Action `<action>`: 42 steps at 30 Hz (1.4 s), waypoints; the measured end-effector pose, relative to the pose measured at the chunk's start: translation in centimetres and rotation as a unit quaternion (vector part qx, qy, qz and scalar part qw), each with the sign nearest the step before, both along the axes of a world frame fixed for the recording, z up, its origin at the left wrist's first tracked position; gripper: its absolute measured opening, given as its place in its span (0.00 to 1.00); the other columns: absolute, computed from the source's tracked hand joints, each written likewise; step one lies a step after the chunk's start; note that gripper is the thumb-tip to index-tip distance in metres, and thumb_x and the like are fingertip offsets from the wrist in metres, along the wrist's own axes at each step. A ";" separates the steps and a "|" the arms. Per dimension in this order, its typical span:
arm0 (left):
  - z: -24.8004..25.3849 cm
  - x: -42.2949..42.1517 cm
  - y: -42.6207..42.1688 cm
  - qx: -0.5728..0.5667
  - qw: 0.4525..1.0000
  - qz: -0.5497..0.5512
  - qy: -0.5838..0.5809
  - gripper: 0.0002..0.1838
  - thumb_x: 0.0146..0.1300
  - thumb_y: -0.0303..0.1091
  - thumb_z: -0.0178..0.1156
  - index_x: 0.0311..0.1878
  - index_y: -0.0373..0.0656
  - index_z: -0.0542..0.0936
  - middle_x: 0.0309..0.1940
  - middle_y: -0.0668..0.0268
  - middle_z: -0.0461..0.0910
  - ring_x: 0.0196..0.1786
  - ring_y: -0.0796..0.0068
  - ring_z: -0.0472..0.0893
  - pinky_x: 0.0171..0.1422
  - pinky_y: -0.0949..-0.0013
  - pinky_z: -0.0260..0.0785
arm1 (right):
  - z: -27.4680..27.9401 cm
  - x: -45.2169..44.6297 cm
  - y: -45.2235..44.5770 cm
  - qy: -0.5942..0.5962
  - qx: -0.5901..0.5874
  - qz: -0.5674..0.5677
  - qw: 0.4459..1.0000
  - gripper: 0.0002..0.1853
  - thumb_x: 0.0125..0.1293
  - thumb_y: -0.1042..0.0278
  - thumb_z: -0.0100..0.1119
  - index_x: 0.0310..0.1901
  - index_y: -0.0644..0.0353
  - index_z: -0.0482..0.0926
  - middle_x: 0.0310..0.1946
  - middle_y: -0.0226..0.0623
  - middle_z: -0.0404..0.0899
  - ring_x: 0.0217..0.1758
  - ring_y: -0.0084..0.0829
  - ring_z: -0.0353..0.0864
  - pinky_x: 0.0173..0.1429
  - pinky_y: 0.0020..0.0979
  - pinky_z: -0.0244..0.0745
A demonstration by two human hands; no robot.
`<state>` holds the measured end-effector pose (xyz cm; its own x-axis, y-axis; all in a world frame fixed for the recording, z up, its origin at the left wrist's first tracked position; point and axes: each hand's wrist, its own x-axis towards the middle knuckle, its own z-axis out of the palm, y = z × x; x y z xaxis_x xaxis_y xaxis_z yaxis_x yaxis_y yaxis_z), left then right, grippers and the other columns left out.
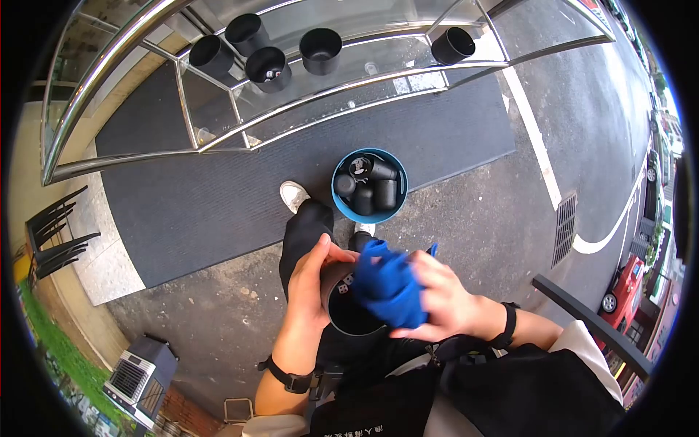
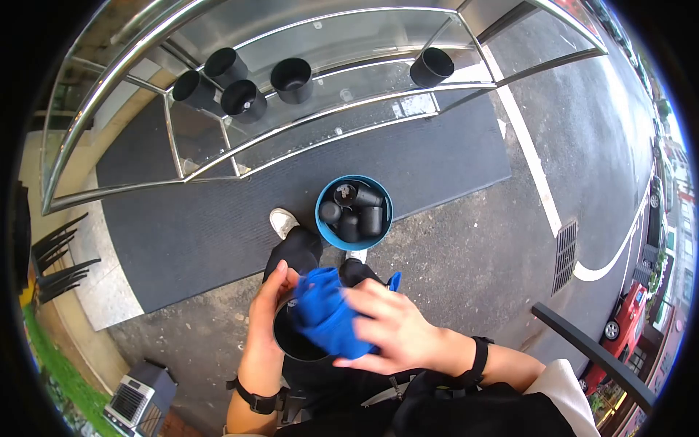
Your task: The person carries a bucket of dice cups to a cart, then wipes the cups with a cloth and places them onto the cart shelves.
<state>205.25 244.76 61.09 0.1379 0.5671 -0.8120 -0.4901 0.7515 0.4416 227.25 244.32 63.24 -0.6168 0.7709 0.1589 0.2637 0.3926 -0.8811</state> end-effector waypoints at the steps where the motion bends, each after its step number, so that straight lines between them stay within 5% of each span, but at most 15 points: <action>1: -1.2 0.0 -0.3 -0.011 1.000 -0.008 -0.002 0.24 0.77 0.47 0.50 0.33 0.35 0.82 0.37 0.55 0.85 0.44 0.68 0.84 0.57 0.66 0.74 | 0.3 -0.5 0.3 -0.035 0.015 0.019 0.999 0.23 0.56 0.54 0.72 0.49 0.58 0.81 0.60 0.47 0.74 0.44 0.42 0.76 0.48 0.38 0.77; 6: -2.1 0.3 -0.5 -0.024 0.997 -0.036 -0.061 0.25 0.77 0.48 0.49 0.33 0.36 0.81 0.37 0.52 0.85 0.42 0.66 0.84 0.54 0.64 0.75 | -2.0 -0.1 -0.2 -0.053 0.128 0.084 0.987 0.24 0.47 0.53 0.71 0.47 0.50 0.81 0.60 0.32 0.76 0.44 0.37 0.75 0.46 0.34 0.77; 9: 0.0 1.2 0.3 -0.012 0.999 -0.011 -0.043 0.24 0.77 0.48 0.49 0.32 0.36 0.79 0.37 0.50 0.85 0.42 0.63 0.85 0.54 0.62 0.77 | -2.2 -0.3 -0.4 0.040 0.073 0.011 0.997 0.21 0.55 0.52 0.72 0.45 0.53 0.81 0.53 0.34 0.78 0.46 0.37 0.76 0.48 0.37 0.76; 12: 0.3 1.7 1.0 -0.016 0.998 0.049 -0.045 0.24 0.77 0.47 0.48 0.33 0.37 0.78 0.37 0.48 0.85 0.43 0.59 0.85 0.54 0.62 0.78 | -1.7 -0.8 -0.2 0.233 -0.051 -0.148 0.960 0.21 0.64 0.49 0.69 0.46 0.60 0.80 0.49 0.42 0.79 0.47 0.38 0.78 0.51 0.41 0.75; 13: -0.2 1.2 1.0 -0.037 0.967 0.129 -0.219 0.23 0.78 0.47 0.47 0.34 0.37 0.77 0.38 0.46 0.84 0.44 0.56 0.85 0.55 0.60 0.79 | -1.4 -1.9 -1.4 0.296 -0.154 -0.278 0.901 0.27 0.70 0.46 0.61 0.51 0.68 0.76 0.49 0.50 0.80 0.47 0.38 0.80 0.54 0.45 0.74; 16: 2.9 1.6 1.9 0.051 0.978 0.160 -0.127 0.24 0.79 0.49 0.42 0.36 0.39 0.75 0.36 0.48 0.82 0.44 0.51 0.84 0.53 0.55 0.80 | -0.3 -1.1 -0.5 0.297 -0.274 -0.382 0.831 0.34 0.77 0.38 0.42 0.61 0.68 0.67 0.48 0.49 0.79 0.47 0.40 0.80 0.53 0.42 0.76; 29: 6.6 2.3 2.6 0.108 0.955 0.239 -0.139 0.24 0.80 0.47 0.36 0.37 0.40 0.74 0.38 0.51 0.81 0.46 0.52 0.82 0.57 0.52 0.76 | -5.1 0.3 -2.2 0.221 -0.371 -0.398 0.809 0.23 0.79 0.51 0.47 0.60 0.65 0.72 0.46 0.42 0.81 0.45 0.31 0.80 0.50 0.34 0.78; 30: 5.6 2.3 2.5 0.121 0.960 0.238 -0.081 0.24 0.80 0.47 0.37 0.37 0.39 0.74 0.38 0.50 0.81 0.46 0.53 0.82 0.57 0.53 0.76 | -5.5 0.8 -2.5 0.213 -0.377 -0.402 0.807 0.23 0.79 0.52 0.47 0.59 0.65 0.73 0.45 0.42 0.81 0.45 0.30 0.80 0.50 0.33 0.78; 31: 3.5 2.1 2.2 0.134 0.962 0.236 -0.026 0.24 0.80 0.46 0.38 0.37 0.38 0.75 0.39 0.50 0.82 0.46 0.54 0.82 0.57 0.54 0.75 | -5.9 1.6 -3.0 0.244 -0.412 -0.380 0.791 0.23 0.79 0.60 0.51 0.67 0.67 0.70 0.59 0.34 0.78 0.62 0.24 0.74 0.69 0.30 0.66; 34: -6.1 1.9 1.2 0.082 0.941 0.292 0.152 0.21 0.77 0.46 0.46 0.35 0.39 0.78 0.39 0.53 0.83 0.43 0.59 0.83 0.54 0.58 0.79 | -7.7 3.9 -5.0 0.189 -0.410 -0.418 0.788 0.22 0.79 0.61 0.51 0.66 0.68 0.72 0.60 0.33 0.78 0.62 0.24 0.74 0.69 0.30 0.65; 39: -20.2 2.9 -0.3 0.016 0.912 0.181 0.367 0.23 0.76 0.40 0.45 0.30 0.33 0.80 0.34 0.59 0.81 0.38 0.67 0.78 0.47 0.64 0.73 | -10.3 8.8 -9.8 0.088 -0.422 -0.508 0.746 0.21 0.78 0.59 0.52 0.63 0.66 0.75 0.57 0.30 0.79 0.60 0.23 0.74 0.68 0.29 0.64; 42: -25.3 5.3 0.3 0.026 0.852 0.050 0.520 0.24 0.76 0.44 0.47 0.32 0.34 0.81 0.34 0.53 0.84 0.38 0.55 0.82 0.47 0.55 0.73 | -11.1 11.0 -12.0 0.071 -0.417 -0.541 0.727 0.21 0.79 0.59 0.51 0.62 0.66 0.76 0.57 0.31 0.80 0.61 0.23 0.74 0.68 0.30 0.65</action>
